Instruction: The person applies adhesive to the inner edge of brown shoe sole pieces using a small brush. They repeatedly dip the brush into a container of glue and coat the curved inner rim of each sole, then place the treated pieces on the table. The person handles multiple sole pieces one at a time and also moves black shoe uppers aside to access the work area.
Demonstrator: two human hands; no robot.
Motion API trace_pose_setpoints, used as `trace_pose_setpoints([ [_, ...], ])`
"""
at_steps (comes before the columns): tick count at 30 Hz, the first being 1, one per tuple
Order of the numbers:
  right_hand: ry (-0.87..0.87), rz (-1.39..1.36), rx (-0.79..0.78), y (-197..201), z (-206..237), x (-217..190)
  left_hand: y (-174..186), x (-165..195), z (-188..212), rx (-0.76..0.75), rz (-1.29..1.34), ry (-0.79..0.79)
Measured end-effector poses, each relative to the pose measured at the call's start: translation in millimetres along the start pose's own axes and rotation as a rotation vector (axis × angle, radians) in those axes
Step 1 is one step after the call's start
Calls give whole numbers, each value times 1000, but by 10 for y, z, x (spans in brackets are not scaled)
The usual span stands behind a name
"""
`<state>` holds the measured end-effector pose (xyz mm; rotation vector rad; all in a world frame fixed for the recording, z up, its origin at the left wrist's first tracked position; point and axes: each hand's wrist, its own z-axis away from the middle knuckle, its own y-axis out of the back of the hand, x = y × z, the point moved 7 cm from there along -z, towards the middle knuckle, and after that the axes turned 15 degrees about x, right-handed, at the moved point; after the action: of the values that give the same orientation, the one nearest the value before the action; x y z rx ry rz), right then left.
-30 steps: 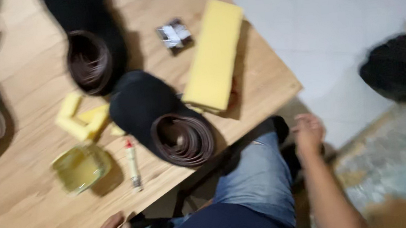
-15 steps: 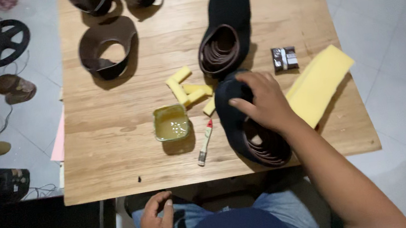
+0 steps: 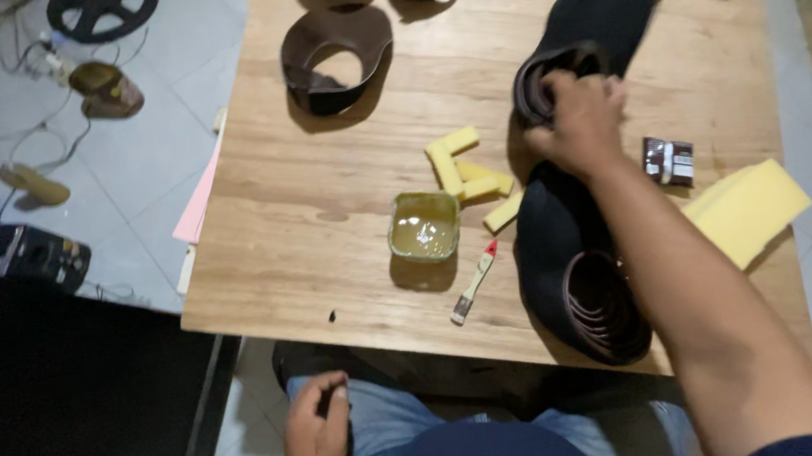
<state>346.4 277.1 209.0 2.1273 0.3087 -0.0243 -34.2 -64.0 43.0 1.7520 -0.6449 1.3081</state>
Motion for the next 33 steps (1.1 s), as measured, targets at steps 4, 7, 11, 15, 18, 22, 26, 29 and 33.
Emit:
trace_pose_setpoints([
  [4,222,-125,337,552,74,-406,73,199,-186,38,6,40],
  [7,287,-312,303,944,434,-887,3,305,-316,-7,301,192],
  [11,437,-811,-14,1373,1135,-1633,-7,390,-538,-38,851,438],
  [15,-320,-1627,-963,1202,2088,-2020,344,348,-775,79,1118,493],
  [18,-640,-1755,-1167,839,2514,-2014,423,208,-680,-63,1084,618],
  [22,-1152,-1922,-1257,254,3050,-1784,265,-131,-275,-367,534,725],
  [26,-1628,-1928,-1167,-155,3593,-1428,29,-323,71,-678,178,767],
  [29,-1652,-2013,-1152,-271,3817,-1230,-216,-267,188,-828,154,722],
  [33,-1620,-2270,-996,-203,3892,-1032,-635,-248,281,-974,-68,639],
])
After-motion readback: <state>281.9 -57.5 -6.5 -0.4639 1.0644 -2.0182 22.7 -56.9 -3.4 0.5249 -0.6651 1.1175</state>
